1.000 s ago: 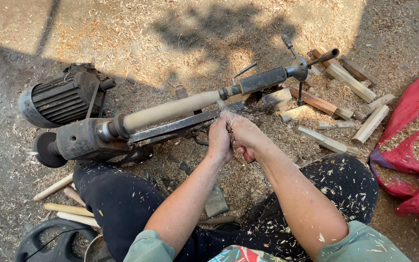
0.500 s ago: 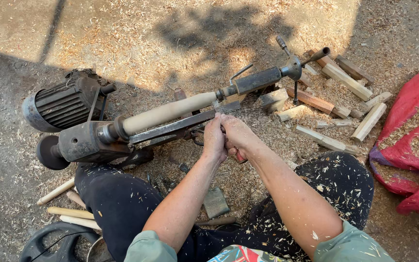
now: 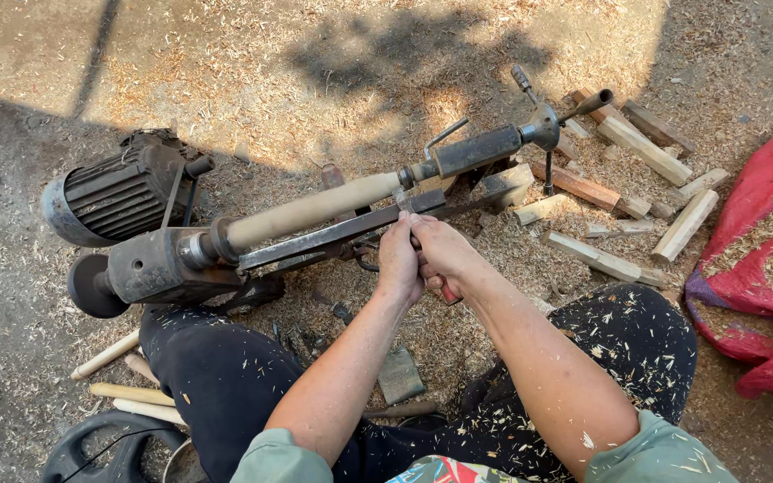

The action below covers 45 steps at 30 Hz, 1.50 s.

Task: The person operates a wood lathe to shape a cylindrical wooden piece using a chisel. They then sand the piece with a sanding block and remove it from the lathe. Finally, they mount a rectangular wooden block onto the lathe and begin shaping it.

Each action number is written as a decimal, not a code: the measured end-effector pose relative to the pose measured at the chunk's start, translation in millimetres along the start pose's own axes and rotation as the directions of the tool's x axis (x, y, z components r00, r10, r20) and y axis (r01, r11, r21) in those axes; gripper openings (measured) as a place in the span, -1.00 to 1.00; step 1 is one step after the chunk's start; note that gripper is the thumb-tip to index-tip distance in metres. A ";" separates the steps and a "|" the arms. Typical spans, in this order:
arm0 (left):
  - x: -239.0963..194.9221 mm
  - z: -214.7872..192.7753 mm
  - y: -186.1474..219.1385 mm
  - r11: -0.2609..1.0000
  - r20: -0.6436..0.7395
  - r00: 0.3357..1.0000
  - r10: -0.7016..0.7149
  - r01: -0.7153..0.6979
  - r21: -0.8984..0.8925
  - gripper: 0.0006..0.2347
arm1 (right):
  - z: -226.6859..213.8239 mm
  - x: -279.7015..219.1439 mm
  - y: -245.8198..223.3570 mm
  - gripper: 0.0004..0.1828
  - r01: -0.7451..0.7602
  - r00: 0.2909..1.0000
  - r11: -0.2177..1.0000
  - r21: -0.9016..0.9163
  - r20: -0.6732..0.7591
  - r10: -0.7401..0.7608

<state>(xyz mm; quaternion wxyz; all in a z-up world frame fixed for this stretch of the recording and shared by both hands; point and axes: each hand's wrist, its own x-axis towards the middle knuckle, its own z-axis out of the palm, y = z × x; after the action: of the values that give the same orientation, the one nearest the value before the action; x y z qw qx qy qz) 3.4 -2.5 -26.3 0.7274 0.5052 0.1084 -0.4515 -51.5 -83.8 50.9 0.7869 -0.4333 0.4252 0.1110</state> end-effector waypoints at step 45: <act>-3.8 -4.0 11.3 1.000 -0.036 0.999 -0.011 0.011 -0.004 -0.73 | -0.1 3.9 0.2 -0.60 -0.016 1.000 1.000 -0.002 0.027 0.016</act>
<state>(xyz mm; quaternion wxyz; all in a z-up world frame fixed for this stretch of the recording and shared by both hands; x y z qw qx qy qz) 11.1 3.8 -18.7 0.7239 0.5113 0.1250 -0.4461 -49.3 -84.5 47.8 0.7913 -0.4289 0.4180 0.1235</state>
